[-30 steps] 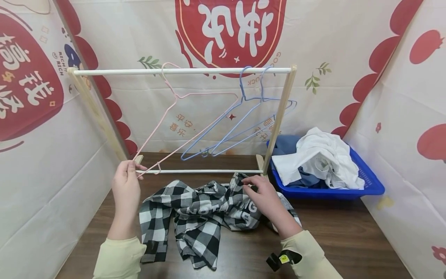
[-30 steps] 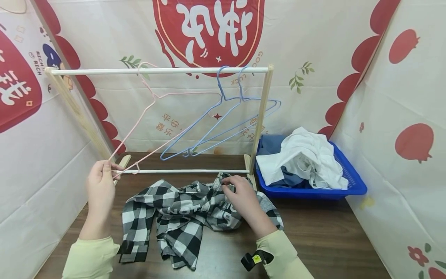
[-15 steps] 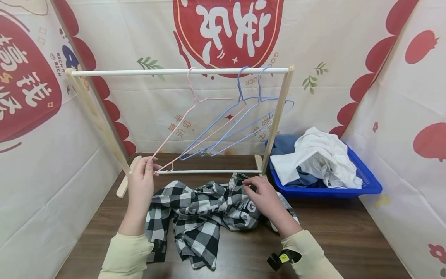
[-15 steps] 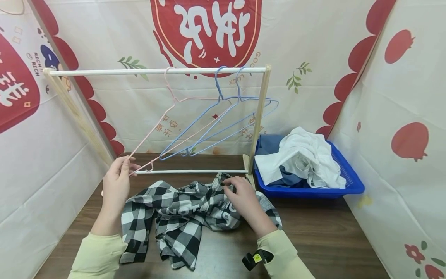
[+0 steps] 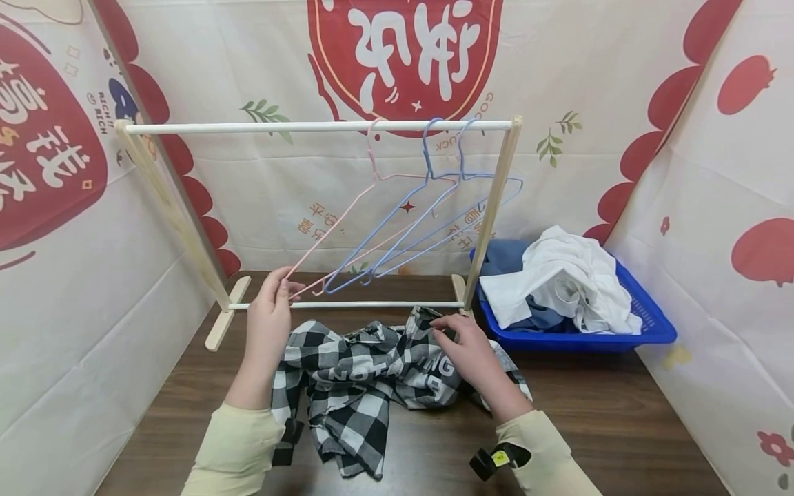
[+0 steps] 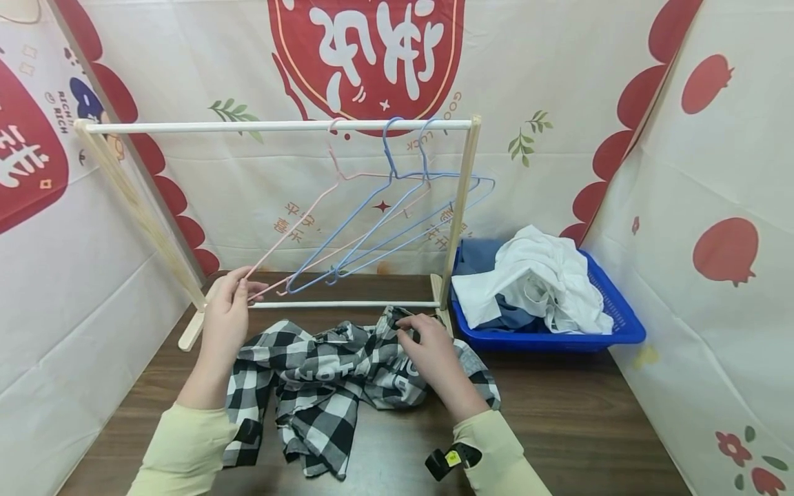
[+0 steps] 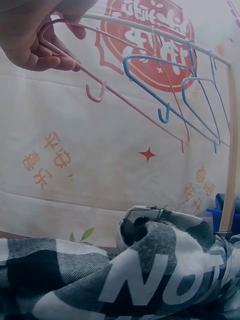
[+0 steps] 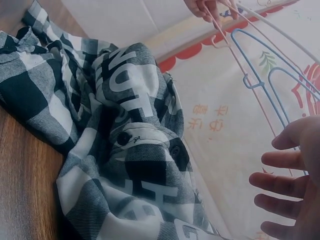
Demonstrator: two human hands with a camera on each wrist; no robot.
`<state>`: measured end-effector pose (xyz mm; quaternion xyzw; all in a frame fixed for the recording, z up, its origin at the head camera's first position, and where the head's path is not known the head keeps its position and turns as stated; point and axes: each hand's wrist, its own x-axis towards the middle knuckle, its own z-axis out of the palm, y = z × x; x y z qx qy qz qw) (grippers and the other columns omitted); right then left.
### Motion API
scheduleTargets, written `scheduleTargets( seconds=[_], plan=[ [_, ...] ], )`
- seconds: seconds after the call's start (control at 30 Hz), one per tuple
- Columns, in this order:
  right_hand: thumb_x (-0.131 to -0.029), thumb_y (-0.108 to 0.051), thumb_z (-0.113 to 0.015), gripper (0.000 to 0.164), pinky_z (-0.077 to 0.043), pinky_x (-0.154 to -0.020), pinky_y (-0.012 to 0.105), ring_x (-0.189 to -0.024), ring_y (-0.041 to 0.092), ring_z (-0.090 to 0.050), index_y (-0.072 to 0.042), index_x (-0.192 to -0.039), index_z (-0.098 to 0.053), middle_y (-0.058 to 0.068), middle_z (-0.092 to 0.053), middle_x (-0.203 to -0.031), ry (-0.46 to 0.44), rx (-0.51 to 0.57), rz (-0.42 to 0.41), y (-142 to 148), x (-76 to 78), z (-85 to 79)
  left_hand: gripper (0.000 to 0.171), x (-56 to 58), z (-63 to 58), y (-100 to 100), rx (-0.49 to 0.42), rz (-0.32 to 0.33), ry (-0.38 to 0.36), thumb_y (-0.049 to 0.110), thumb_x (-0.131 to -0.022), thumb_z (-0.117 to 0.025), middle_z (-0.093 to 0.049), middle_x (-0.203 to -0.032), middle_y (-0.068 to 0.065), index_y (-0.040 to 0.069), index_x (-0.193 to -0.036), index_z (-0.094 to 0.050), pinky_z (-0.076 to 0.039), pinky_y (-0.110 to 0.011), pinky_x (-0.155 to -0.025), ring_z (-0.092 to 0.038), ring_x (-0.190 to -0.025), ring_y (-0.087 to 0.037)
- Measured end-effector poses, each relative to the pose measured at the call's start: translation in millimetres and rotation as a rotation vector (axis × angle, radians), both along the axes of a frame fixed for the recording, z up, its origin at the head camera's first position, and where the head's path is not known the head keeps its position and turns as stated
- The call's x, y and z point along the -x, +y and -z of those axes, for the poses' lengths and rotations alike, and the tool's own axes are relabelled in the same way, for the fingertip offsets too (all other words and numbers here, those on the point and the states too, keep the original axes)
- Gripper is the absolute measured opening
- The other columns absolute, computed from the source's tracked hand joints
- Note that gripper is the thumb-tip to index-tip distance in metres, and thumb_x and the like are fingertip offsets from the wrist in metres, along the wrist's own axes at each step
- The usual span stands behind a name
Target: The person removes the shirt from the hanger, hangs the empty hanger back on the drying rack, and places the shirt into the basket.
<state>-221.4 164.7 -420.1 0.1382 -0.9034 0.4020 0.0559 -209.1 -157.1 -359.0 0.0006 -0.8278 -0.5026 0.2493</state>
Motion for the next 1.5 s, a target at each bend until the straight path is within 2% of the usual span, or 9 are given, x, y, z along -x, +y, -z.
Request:
scheduleTargets(
  seconds=[0.23,0.37,0.5,0.63,0.73,0.93,1.17,1.37,1.5],
  plan=[
    [-0.096,-0.018,-0.062,0.021,-0.044,-0.091,0.049,-0.112,0.026,-0.054,-0.011,-0.113,-0.07,0.003,-0.065,-0.111,0.015,0.018,-0.012,-5,-0.1,1.6,0.034,3.4,-2.0,5,-0.026,0.031,-0.015,0.019,-0.106,-0.039,-0.065,-0.114,-0.014,0.009,-0.135,-0.053,-0.046,-0.036,-0.071,-0.064,-0.1,-0.031],
    [-0.096,-0.019,-0.061,0.022,-0.045,-0.091,0.048,-0.112,0.026,-0.055,-0.011,-0.114,-0.07,0.002,-0.065,-0.112,0.008,0.012,-0.02,-7,-1.2,1.3,0.036,4.7,-2.2,8,-0.064,0.051,-0.023,0.018,-0.105,-0.045,-0.058,-0.123,-0.016,0.009,-0.139,-0.05,-0.047,-0.044,-0.087,-0.06,-0.105,-0.029],
    [-0.096,-0.021,-0.06,0.023,-0.045,-0.093,0.049,-0.117,0.027,-0.053,-0.011,-0.115,-0.069,0.003,-0.064,-0.114,-0.008,0.004,-0.025,-10,-3.2,0.4,0.04,4.7,-3.1,10,-0.082,0.064,-0.02,0.018,-0.103,-0.049,-0.052,-0.129,-0.016,0.009,-0.141,-0.047,-0.043,-0.045,-0.099,-0.056,-0.111,-0.029],
    [-0.096,-0.021,-0.061,0.024,-0.044,-0.095,0.049,-0.117,0.026,-0.053,-0.01,-0.115,-0.069,0.002,-0.065,-0.114,0.004,-0.005,-0.047,-15,-5.0,1.0,0.042,2.9,-4.4,9,-0.082,0.065,-0.02,0.018,-0.103,-0.05,-0.051,-0.134,-0.015,0.009,-0.143,-0.045,-0.042,-0.044,-0.101,-0.055,-0.114,-0.03],
    [-0.095,-0.02,-0.062,0.022,-0.047,-0.091,0.046,-0.112,0.022,-0.055,-0.01,-0.114,-0.07,-0.001,-0.065,-0.112,0.041,-0.035,-0.071,-21,-7.1,2.3,0.043,-0.3,-4.0,6,-0.078,0.059,-0.029,0.02,-0.103,-0.049,-0.049,-0.136,-0.015,0.009,-0.144,-0.043,-0.042,-0.045,-0.101,-0.053,-0.117,-0.029],
    [-0.094,-0.02,-0.064,0.02,-0.047,-0.089,0.044,-0.107,0.019,-0.056,-0.011,-0.111,-0.071,-0.003,-0.065,-0.109,0.135,-0.103,-0.169,-33,-13.0,4.6,0.045,-12.9,-1.1,-7,-0.058,0.011,-0.043,0.026,-0.103,-0.047,-0.048,-0.14,-0.012,0.01,-0.144,-0.043,-0.04,-0.049,-0.102,-0.051,-0.124,-0.029],
    [-0.092,-0.017,-0.066,0.019,-0.046,-0.089,0.042,-0.105,0.018,-0.055,-0.01,-0.109,-0.07,-0.001,-0.064,-0.106,0.271,-0.14,-0.339,-53,-16.2,13.8,0.044,-33.6,4.2,-22,-0.041,-0.019,-0.076,0.03,-0.104,-0.046,-0.048,-0.141,-0.012,0.008,-0.143,-0.044,-0.037,-0.051,-0.105,-0.048,-0.128,-0.031],
    [-0.091,-0.027,-0.067,0.027,-0.039,-0.1,0.046,-0.115,0.02,-0.052,-0.016,-0.115,-0.069,0.001,-0.061,-0.119,0.382,-0.332,-0.473,-79,-25.2,19.4,0.042,-52.5,14.8,-32,0.001,-0.041,-0.141,0.027,-0.105,-0.044,-0.05,-0.138,-0.013,0.007,-0.141,-0.045,-0.039,-0.052,-0.102,-0.05,-0.126,-0.031],
    [-0.089,-0.04,-0.067,0.041,-0.03,-0.105,0.06,-0.13,0.028,-0.042,-0.023,-0.126,-0.065,0.003,-0.052,-0.137,0.414,-0.518,-0.488,-94,-32.7,24.5,0.041,-63.2,23.5,-36,0.05,-0.032,-0.186,0.026,-0.105,-0.041,-0.05,-0.137,-0.016,0.005,-0.139,-0.047,-0.041,-0.054,-0.1,-0.052,-0.122,-0.034]
  ],
)
